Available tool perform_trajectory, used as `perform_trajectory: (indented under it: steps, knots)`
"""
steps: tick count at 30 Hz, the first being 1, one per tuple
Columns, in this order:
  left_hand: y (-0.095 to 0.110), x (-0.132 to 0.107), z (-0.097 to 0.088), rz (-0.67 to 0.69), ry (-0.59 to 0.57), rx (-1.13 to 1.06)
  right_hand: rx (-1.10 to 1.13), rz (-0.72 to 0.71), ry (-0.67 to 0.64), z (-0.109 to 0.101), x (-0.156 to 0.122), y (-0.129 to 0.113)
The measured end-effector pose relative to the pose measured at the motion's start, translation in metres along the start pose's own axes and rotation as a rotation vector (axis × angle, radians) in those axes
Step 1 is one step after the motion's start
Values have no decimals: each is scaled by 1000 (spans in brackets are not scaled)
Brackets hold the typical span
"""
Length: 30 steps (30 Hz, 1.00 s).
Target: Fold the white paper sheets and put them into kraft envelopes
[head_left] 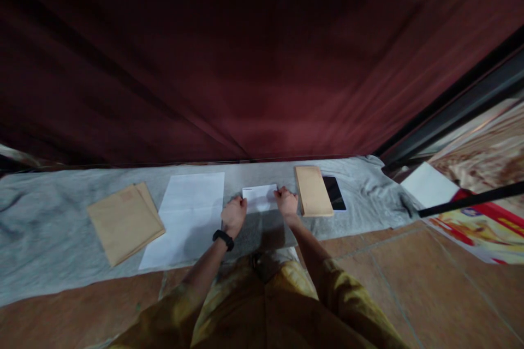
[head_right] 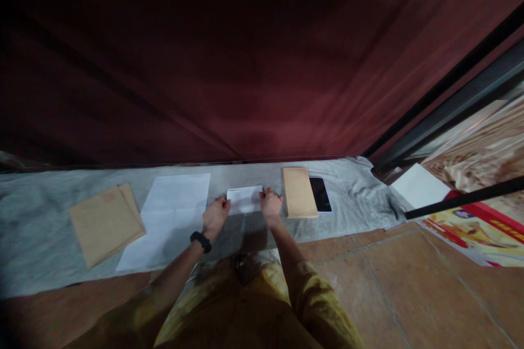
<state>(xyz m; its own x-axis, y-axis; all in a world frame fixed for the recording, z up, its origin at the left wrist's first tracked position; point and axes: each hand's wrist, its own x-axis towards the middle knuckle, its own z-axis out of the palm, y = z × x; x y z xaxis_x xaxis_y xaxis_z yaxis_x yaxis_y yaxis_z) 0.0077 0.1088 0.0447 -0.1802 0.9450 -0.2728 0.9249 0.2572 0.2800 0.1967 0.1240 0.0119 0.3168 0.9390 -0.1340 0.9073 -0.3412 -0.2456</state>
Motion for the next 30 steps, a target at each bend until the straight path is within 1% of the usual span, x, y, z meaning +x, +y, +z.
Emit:
perform_trajectory:
  steps: [7, 18, 30]
  knots:
    - [3, 3, 1, -9, 21, 43, -35, -20, 46, 7, 4, -1]
    - [0, 13, 8, 17, 44, 82, -45, -31, 91, 17, 8, 0]
    - [-1, 14, 13, 32, 74, 98, -64, -27, 97, 17, 7, -1]
